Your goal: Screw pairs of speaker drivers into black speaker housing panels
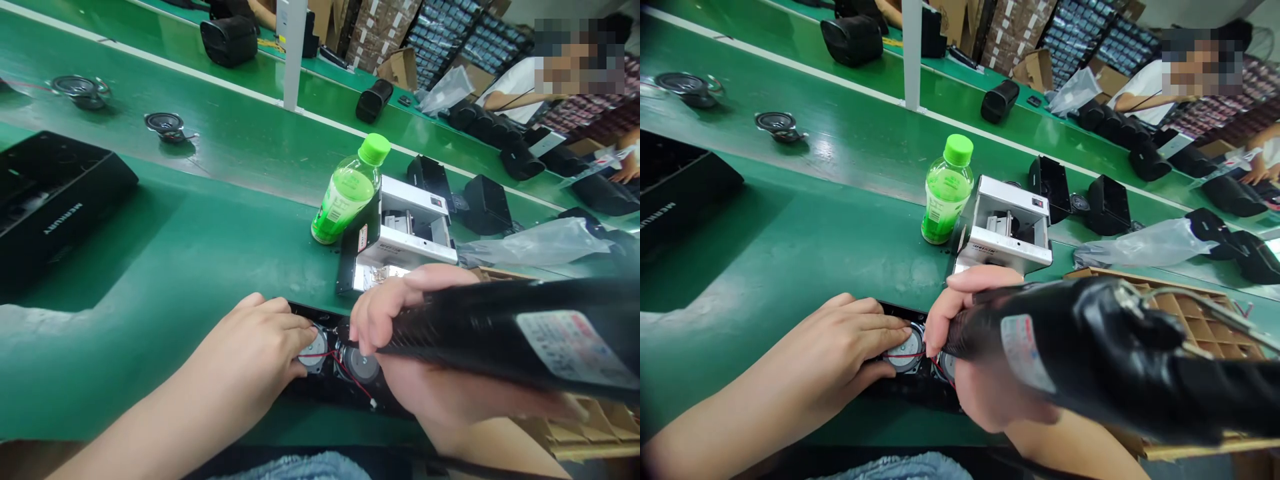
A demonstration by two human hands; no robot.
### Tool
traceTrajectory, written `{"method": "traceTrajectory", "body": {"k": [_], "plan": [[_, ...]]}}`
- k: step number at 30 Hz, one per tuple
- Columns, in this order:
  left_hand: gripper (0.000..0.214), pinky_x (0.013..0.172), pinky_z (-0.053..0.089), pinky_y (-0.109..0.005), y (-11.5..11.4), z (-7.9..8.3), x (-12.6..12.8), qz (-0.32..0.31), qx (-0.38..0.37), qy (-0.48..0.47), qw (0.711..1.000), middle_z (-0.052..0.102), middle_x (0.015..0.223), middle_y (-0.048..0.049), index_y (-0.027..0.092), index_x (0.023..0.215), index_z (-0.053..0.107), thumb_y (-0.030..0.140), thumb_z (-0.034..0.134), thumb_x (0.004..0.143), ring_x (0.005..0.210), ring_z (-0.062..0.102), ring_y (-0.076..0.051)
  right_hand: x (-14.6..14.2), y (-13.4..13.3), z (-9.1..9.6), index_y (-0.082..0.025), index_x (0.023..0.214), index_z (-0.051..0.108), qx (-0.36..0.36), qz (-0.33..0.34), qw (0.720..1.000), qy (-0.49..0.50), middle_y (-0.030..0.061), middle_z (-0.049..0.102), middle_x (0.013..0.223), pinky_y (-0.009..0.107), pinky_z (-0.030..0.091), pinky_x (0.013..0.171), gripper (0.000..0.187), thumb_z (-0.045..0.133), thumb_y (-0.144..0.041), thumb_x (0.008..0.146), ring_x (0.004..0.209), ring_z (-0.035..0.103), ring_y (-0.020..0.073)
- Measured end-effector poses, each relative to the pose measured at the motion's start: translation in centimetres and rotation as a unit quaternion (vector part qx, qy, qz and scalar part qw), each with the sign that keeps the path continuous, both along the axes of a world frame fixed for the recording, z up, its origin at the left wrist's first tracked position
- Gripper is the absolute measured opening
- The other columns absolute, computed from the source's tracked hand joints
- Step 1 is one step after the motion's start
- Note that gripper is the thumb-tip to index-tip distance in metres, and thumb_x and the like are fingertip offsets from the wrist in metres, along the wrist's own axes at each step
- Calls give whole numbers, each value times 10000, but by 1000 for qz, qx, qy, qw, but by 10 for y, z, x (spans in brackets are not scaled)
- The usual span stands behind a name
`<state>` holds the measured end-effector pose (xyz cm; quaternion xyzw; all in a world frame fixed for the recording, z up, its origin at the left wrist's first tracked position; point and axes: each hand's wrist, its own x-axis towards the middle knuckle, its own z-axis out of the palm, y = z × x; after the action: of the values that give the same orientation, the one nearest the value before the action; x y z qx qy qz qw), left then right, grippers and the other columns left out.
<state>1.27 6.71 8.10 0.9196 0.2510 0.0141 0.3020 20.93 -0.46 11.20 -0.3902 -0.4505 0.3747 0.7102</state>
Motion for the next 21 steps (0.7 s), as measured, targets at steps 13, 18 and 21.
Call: {"method": "traceTrajectory", "body": {"k": [13,18,21], "plan": [[225,757,299,-379,3,14,6,-15,28,19,999,840,1051,13,254,1043,807,130,892,875,1004,700,-265,-7,17,-24,-284,1091,785,53,30,998,21,-21,696,626,315,491,425,617,740,-840,827,430,568,181],[215,767,313,-388,2,12,4,-13,30,28,999,835,1074,16,253,1086,797,153,869,910,1035,704,-271,-14,17,-34,-273,1126,738,59,4,998,6,-36,685,627,292,508,454,687,695,-888,822,441,568,155],[257,783,327,-396,0,9,1,-8,34,20,999,836,1098,19,272,1141,794,149,847,921,1066,710,-279,-12,14,-24,-267,1200,713,46,-13,999,2,-29,693,640,312,530,461,750,698,-905,807,453,582,167]]}}
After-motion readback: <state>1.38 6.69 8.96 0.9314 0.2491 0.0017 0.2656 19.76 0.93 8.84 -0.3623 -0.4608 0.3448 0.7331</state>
